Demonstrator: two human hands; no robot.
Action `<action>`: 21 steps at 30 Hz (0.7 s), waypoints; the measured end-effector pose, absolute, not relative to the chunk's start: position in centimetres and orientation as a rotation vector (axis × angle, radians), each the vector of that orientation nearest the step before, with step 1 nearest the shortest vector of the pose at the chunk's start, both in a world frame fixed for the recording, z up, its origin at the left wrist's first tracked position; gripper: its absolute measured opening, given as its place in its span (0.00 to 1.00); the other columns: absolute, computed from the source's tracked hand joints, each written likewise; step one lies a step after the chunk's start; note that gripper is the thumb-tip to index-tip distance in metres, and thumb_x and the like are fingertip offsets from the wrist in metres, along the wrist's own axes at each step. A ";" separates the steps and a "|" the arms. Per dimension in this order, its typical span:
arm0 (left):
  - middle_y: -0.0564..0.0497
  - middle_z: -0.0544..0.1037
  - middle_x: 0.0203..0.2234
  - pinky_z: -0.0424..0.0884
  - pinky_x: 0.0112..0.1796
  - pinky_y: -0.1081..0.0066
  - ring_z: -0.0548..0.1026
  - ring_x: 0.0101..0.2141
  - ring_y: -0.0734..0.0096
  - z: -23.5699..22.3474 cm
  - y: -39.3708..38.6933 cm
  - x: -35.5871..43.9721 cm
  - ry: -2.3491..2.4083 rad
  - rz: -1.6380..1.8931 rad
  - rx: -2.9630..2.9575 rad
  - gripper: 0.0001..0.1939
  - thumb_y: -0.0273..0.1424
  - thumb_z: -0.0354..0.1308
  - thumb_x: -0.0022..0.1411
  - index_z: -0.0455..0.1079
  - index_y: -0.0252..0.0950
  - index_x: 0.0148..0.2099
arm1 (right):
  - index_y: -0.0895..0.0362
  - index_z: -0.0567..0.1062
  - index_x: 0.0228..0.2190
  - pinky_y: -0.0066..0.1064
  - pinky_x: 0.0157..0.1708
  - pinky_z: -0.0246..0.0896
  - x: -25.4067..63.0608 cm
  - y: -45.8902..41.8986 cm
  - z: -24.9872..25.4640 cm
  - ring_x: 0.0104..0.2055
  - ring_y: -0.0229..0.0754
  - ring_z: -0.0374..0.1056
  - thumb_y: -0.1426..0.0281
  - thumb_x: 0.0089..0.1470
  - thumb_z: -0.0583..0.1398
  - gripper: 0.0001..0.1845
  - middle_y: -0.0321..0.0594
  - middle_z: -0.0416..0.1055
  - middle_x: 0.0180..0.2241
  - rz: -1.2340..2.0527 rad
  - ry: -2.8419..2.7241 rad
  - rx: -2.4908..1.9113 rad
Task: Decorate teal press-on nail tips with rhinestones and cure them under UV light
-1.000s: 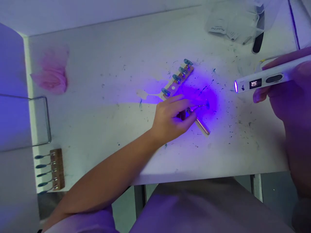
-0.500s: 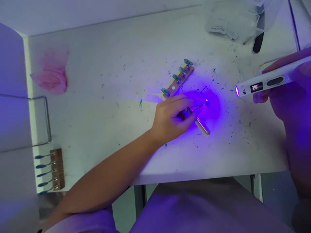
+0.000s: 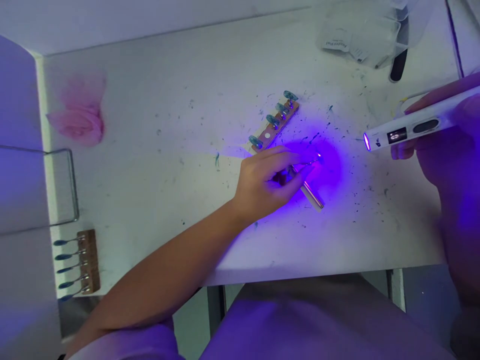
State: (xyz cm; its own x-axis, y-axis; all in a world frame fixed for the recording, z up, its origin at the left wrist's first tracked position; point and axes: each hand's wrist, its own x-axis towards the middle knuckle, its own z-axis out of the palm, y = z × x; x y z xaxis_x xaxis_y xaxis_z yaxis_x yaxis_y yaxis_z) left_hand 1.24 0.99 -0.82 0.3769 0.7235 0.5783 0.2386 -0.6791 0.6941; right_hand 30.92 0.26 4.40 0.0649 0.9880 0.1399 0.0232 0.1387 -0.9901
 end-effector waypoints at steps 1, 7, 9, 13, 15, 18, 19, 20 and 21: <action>0.54 0.85 0.28 0.68 0.26 0.79 0.70 0.24 0.83 -0.8 1.0 1.2 0.829 1.258 2.140 0.08 0.20 0.69 0.66 0.85 0.37 0.44 | 0.59 0.87 0.35 0.38 0.19 0.67 30.9 0.3 4.4 0.25 0.44 0.73 0.61 0.54 0.74 0.13 0.43 0.75 0.28 1.059 -1.237 -1.144; 0.57 0.79 0.25 0.67 0.26 0.79 0.70 0.24 0.82 -0.9 1.0 1.1 0.838 1.268 2.161 0.07 0.22 0.69 0.67 0.84 0.38 0.44 | 0.58 0.87 0.36 0.37 0.20 0.70 30.8 0.2 4.4 0.26 0.43 0.74 0.62 0.54 0.74 0.13 0.42 0.77 0.33 1.047 -1.234 -1.134; 0.59 0.77 0.24 0.66 0.26 0.79 0.69 0.23 0.82 -0.9 1.1 1.1 0.834 1.279 2.165 0.07 0.22 0.70 0.67 0.84 0.38 0.45 | 0.59 0.87 0.37 0.37 0.20 0.71 30.7 0.2 4.4 0.26 0.42 0.75 0.62 0.54 0.75 0.13 0.43 0.78 0.34 1.051 -1.236 -1.132; 0.60 0.75 0.23 0.66 0.25 0.78 0.67 0.23 0.83 -1.0 1.1 1.1 0.827 1.276 2.156 0.10 0.21 0.70 0.65 0.85 0.39 0.45 | 0.56 0.88 0.37 0.36 0.22 0.75 30.6 0.2 4.4 0.27 0.42 0.75 0.58 0.53 0.77 0.15 0.42 0.79 0.35 1.066 -1.229 -1.122; 0.60 0.75 0.23 0.66 0.25 0.78 0.67 0.23 0.82 -0.9 1.1 1.1 0.834 1.268 2.151 0.11 0.20 0.70 0.64 0.85 0.39 0.46 | 0.55 0.89 0.36 0.36 0.21 0.74 30.6 0.3 4.5 0.27 0.43 0.75 0.58 0.52 0.77 0.15 0.42 0.79 0.34 1.074 -1.225 -1.109; 0.59 0.76 0.22 0.66 0.24 0.77 0.67 0.22 0.81 -0.8 1.1 1.1 0.850 1.258 2.165 0.10 0.22 0.69 0.66 0.85 0.41 0.46 | 0.55 0.89 0.36 0.37 0.21 0.73 30.5 0.2 4.5 0.27 0.43 0.74 0.58 0.52 0.77 0.14 0.43 0.78 0.34 1.063 -1.222 -1.120; 0.59 0.76 0.22 0.66 0.24 0.77 0.67 0.22 0.81 -0.8 1.1 1.1 0.851 1.255 2.171 0.10 0.22 0.68 0.66 0.85 0.41 0.46 | 0.55 0.89 0.36 0.38 0.21 0.73 30.5 0.2 4.5 0.27 0.44 0.74 0.58 0.53 0.76 0.14 0.43 0.79 0.34 1.053 -1.225 -1.126; 0.59 0.76 0.22 0.66 0.24 0.77 0.67 0.22 0.81 -0.8 1.1 1.1 0.848 1.256 2.175 0.09 0.22 0.68 0.66 0.85 0.41 0.45 | 0.56 0.89 0.37 0.38 0.21 0.72 30.5 0.2 4.5 0.27 0.44 0.74 0.58 0.53 0.76 0.15 0.43 0.78 0.34 1.048 -1.233 -1.124; 0.59 0.76 0.22 0.66 0.24 0.77 0.67 0.22 0.81 -0.8 1.1 1.1 0.848 1.260 2.173 0.09 0.22 0.68 0.67 0.85 0.41 0.45 | 0.56 0.89 0.37 0.38 0.21 0.72 30.5 0.2 4.5 0.27 0.44 0.74 0.58 0.53 0.76 0.15 0.44 0.78 0.34 1.048 -1.240 -1.120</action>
